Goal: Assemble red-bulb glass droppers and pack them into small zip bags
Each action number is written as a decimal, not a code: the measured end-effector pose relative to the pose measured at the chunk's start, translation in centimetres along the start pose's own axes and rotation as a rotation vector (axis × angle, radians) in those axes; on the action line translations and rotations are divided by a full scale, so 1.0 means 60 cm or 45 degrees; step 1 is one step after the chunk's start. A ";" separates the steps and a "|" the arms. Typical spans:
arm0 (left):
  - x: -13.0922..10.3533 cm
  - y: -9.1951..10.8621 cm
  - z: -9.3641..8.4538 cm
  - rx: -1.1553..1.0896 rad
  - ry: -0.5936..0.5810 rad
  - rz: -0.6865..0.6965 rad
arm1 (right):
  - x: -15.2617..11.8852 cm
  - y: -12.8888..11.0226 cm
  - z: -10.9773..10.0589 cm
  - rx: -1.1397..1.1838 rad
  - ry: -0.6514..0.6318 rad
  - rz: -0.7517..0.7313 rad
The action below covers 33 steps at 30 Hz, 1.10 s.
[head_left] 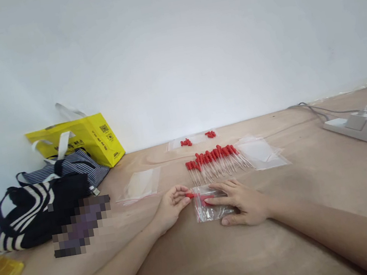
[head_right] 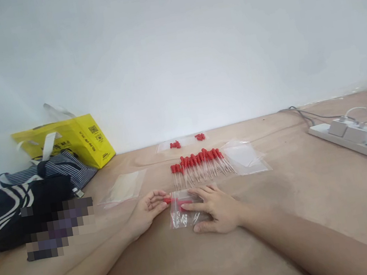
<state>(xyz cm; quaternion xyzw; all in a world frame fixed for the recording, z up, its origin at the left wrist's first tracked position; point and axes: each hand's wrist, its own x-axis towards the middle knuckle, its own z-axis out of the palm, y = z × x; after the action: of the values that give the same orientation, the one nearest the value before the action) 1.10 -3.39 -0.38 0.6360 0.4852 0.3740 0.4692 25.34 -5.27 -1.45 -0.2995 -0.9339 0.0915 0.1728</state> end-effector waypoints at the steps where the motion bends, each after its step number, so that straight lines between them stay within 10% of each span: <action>1: 0.006 0.000 0.006 0.020 -0.037 0.019 | 0.000 0.000 0.000 0.000 0.000 -0.002; 13: 0.035 -0.009 0.012 0.466 -0.124 0.310 | -0.002 0.002 -0.010 0.024 0.006 0.042; 19: 0.034 -0.013 0.005 0.387 -0.100 0.249 | -0.013 0.023 -0.011 0.126 0.090 0.327; 33: 0.026 -0.001 0.023 0.423 -0.161 0.230 | -0.010 0.022 0.003 0.284 0.090 0.227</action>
<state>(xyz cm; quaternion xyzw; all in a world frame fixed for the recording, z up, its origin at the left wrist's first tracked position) 2.73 -2.18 -0.82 0.7680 0.4507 0.2888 0.3517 26.43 -4.55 -2.15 -0.3632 -0.8809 0.1993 0.2289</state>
